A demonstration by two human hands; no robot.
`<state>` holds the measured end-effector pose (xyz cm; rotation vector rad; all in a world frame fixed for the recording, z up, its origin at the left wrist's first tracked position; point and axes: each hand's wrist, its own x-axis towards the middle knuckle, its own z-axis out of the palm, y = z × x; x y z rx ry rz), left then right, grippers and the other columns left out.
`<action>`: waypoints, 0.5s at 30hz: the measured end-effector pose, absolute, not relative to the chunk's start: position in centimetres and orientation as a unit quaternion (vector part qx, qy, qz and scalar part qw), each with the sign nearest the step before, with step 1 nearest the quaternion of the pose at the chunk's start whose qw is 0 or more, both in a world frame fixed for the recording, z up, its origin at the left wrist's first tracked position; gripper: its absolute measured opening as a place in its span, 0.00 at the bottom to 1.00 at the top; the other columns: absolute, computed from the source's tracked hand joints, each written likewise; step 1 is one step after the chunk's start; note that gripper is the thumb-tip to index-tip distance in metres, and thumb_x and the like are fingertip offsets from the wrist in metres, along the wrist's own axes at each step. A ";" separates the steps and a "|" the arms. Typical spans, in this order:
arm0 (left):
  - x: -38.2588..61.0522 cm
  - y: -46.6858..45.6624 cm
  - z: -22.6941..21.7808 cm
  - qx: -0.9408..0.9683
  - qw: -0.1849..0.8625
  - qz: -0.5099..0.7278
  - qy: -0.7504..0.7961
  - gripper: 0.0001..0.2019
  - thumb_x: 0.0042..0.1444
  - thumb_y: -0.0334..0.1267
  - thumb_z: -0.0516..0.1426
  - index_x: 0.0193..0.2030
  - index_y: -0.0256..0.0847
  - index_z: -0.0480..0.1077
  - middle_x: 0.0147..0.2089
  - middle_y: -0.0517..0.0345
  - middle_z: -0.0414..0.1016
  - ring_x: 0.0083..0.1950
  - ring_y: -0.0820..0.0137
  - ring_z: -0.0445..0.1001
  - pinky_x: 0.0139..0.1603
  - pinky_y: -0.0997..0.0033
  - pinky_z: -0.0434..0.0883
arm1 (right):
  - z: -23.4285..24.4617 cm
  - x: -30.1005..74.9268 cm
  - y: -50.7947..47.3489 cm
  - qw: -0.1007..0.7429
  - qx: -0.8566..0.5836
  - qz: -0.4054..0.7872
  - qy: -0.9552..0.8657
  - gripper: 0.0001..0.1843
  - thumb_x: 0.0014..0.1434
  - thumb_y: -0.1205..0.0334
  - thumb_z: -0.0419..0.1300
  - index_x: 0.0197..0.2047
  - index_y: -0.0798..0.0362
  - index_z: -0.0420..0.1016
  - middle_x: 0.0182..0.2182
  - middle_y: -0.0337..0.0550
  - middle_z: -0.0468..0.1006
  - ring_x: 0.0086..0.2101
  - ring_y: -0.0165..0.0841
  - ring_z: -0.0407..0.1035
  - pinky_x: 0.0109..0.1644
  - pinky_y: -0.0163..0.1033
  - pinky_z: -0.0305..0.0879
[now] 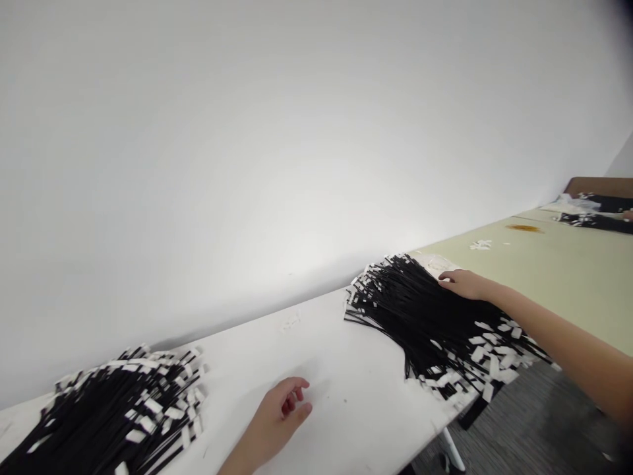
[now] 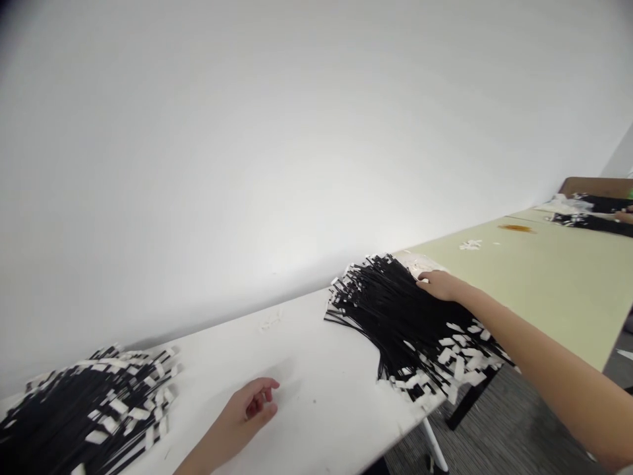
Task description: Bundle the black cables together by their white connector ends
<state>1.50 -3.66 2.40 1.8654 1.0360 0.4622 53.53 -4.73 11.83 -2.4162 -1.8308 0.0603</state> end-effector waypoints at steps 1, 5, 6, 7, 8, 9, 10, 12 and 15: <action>1.5 -3.7 2.4 0.757 0.462 0.191 0.421 0.18 0.50 0.49 0.52 0.45 0.43 0.67 0.37 0.55 0.67 0.32 0.73 0.61 0.34 0.73 0.63 | 12.3 53.7 -4.7 0.051 -0.798 0.019 -0.600 0.22 0.54 0.54 0.50 0.46 0.59 0.72 0.41 0.55 0.74 0.41 0.42 0.68 0.47 0.42 0.60; 1.3 -3.8 2.4 0.745 0.477 0.213 0.414 0.18 0.49 0.48 0.54 0.44 0.41 0.68 0.37 0.55 0.66 0.31 0.74 0.61 0.34 0.74 0.63 | 13.4 50.4 -4.8 0.076 -0.775 -0.011 -0.628 0.28 0.54 0.49 0.50 0.52 0.59 0.67 0.46 0.58 0.70 0.46 0.46 0.65 0.50 0.48 0.58; 1.2 -3.8 2.3 0.738 0.488 0.218 0.412 0.18 0.49 0.48 0.54 0.43 0.40 0.68 0.36 0.55 0.66 0.31 0.74 0.61 0.33 0.74 0.63 | 13.3 48.6 -4.9 0.101 -0.757 -0.011 -0.645 0.28 0.54 0.46 0.50 0.52 0.55 0.67 0.48 0.56 0.69 0.45 0.45 0.65 0.49 0.48 0.59; 1.1 -3.7 2.2 0.730 0.499 0.221 0.413 0.18 0.48 0.49 0.54 0.43 0.40 0.68 0.34 0.56 0.66 0.30 0.75 0.61 0.32 0.74 0.63 | 13.2 46.4 -5.1 0.128 -0.738 0.003 -0.662 0.28 0.54 0.45 0.50 0.53 0.52 0.66 0.49 0.54 0.68 0.45 0.44 0.65 0.48 0.47 0.60; 1.1 -3.6 2.1 0.721 0.504 0.232 0.415 0.18 0.49 0.49 0.54 0.42 0.39 0.68 0.33 0.57 0.65 0.28 0.76 0.60 0.31 0.74 0.62 | 13.0 43.9 -5.3 0.150 -0.716 0.028 -0.682 0.27 0.53 0.45 0.51 0.53 0.49 0.66 0.50 0.52 0.68 0.44 0.43 0.66 0.47 0.46 0.62; 1.0 -3.5 1.9 0.712 0.502 0.251 0.421 0.18 0.48 0.49 0.55 0.41 0.39 0.69 0.32 0.57 0.65 0.28 0.76 0.60 0.30 0.74 0.61 | 12.7 41.2 -5.6 0.168 -0.694 0.062 -0.697 0.27 0.53 0.45 0.51 0.54 0.46 0.65 0.50 0.50 0.68 0.41 0.41 0.68 0.45 0.45 0.63; 0.9 -3.3 1.7 0.703 0.499 0.272 0.427 0.17 0.48 0.49 0.55 0.40 0.38 0.69 0.32 0.57 0.65 0.27 0.76 0.59 0.29 0.75 0.61 | 12.3 38.4 -5.8 0.183 -0.672 0.099 -0.711 0.26 0.53 0.45 0.52 0.54 0.44 0.64 0.49 0.48 0.68 0.40 0.40 0.68 0.44 0.44 0.64; 0.8 -2.9 1.3 0.672 0.493 0.318 0.452 0.17 0.49 0.49 0.54 0.38 0.37 0.69 0.29 0.58 0.65 0.26 0.77 0.59 0.27 0.74 0.60 | 11.2 32.6 -5.9 0.204 -0.612 0.172 -0.744 0.23 0.53 0.46 0.53 0.52 0.42 0.67 0.49 0.46 0.69 0.39 0.39 0.68 0.43 0.43 0.65; 0.4 -2.2 0.6 0.638 0.503 0.350 0.466 0.16 0.49 0.49 0.54 0.37 0.37 0.69 0.26 0.59 0.64 0.24 0.76 0.60 0.26 0.74 0.60 | 9.4 24.2 -5.0 0.248 -0.520 0.252 -0.778 0.18 0.55 0.49 0.52 0.47 0.41 0.70 0.43 0.43 0.73 0.37 0.39 0.68 0.39 0.42 0.65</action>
